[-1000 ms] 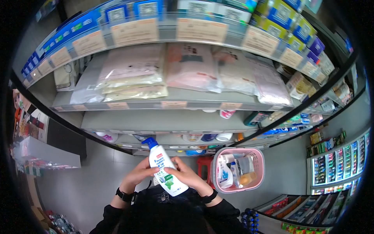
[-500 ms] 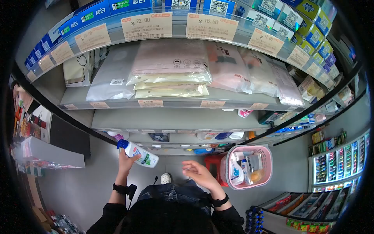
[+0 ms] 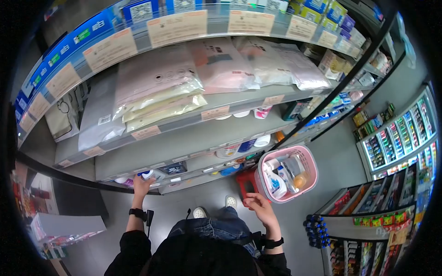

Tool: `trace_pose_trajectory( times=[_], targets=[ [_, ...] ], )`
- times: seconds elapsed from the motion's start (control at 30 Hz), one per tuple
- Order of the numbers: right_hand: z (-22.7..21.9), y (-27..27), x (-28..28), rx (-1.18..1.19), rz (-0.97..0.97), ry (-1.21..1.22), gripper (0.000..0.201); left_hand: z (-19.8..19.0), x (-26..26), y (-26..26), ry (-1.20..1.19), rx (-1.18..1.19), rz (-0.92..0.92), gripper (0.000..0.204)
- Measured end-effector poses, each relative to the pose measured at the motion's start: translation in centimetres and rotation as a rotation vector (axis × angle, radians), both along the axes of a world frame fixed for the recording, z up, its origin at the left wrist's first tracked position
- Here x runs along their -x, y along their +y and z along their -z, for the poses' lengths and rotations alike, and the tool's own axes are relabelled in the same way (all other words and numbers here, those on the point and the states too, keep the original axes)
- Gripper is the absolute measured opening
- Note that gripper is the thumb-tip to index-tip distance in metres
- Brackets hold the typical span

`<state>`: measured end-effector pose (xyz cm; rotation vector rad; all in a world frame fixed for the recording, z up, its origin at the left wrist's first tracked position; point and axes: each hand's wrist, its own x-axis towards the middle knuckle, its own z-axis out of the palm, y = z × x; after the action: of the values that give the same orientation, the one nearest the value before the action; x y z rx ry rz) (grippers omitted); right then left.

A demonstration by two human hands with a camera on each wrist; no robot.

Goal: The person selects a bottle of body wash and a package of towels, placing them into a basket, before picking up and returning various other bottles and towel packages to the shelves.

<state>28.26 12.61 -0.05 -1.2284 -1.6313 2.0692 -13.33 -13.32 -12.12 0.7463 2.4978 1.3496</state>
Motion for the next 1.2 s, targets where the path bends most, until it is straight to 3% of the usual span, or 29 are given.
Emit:
trace_pose_trajectory(
  times=[0.07,0.17,0.33,0.43,0.47,0.57,0.73,0.83,1.0,1.03,1.13,1.17,1.2],
  targets=[
    [0.4,-0.2,-0.7,0.022,0.026,-0.012,0.031,0.5,1.0,0.3,-0.053,0.048,0.036,0.038],
    [0.4,-0.3,-1.4,0.042,0.049,-0.033,0.032,1.0,1.2,1.1,0.122,0.172,0.059,0.046],
    [0.3,0.9,-1.7,0.041,0.065,-0.028,0.032,-0.2,0.8,2.0,0.031,0.226,0.083,0.047],
    [0.3,1.8,-2.0,0.024,0.09,-0.057,0.032,3.8,1.0,1.4,-0.003,-0.123,-0.068,0.059],
    [0.4,2.2,-2.0,0.029,0.082,-0.06,0.033,3.3,0.4,2.0,-0.01,-0.127,-0.057,0.059],
    [0.7,3.4,-2.1,0.023,0.076,-0.062,0.034,2.3,-1.4,4.2,0.078,-0.212,-0.275,0.064],
    [0.2,5.6,-1.9,0.072,0.065,-0.014,0.035,3.0,-1.9,5.9,0.173,-0.217,-0.3,0.061],
    [3.3,7.5,-3.2,0.099,0.066,0.078,0.035,3.1,-2.0,6.3,0.146,-0.183,-0.338,0.057],
    [5.8,10.6,-4.8,0.035,0.083,-0.026,0.035,4.7,-1.2,5.5,0.032,-0.176,-0.366,0.058],
    [6.6,11.3,-5.2,0.035,0.08,-0.063,0.035,5.2,-1.2,5.2,0.113,-0.047,-0.381,0.06],
    [6.7,12.5,-5.3,-0.027,0.083,-0.252,0.037,11.8,-0.9,2.5,0.171,-0.126,-0.524,0.059],
    [8.2,13.2,-5.7,-0.027,0.08,-0.25,0.037,11.0,-2.1,2.2,0.173,-0.127,-0.527,0.059],
    [10.7,13.9,-6.3,-0.077,0.057,-0.285,0.04,9.9,-3.6,1.7,-0.005,-0.097,-0.519,0.053]
  ],
)
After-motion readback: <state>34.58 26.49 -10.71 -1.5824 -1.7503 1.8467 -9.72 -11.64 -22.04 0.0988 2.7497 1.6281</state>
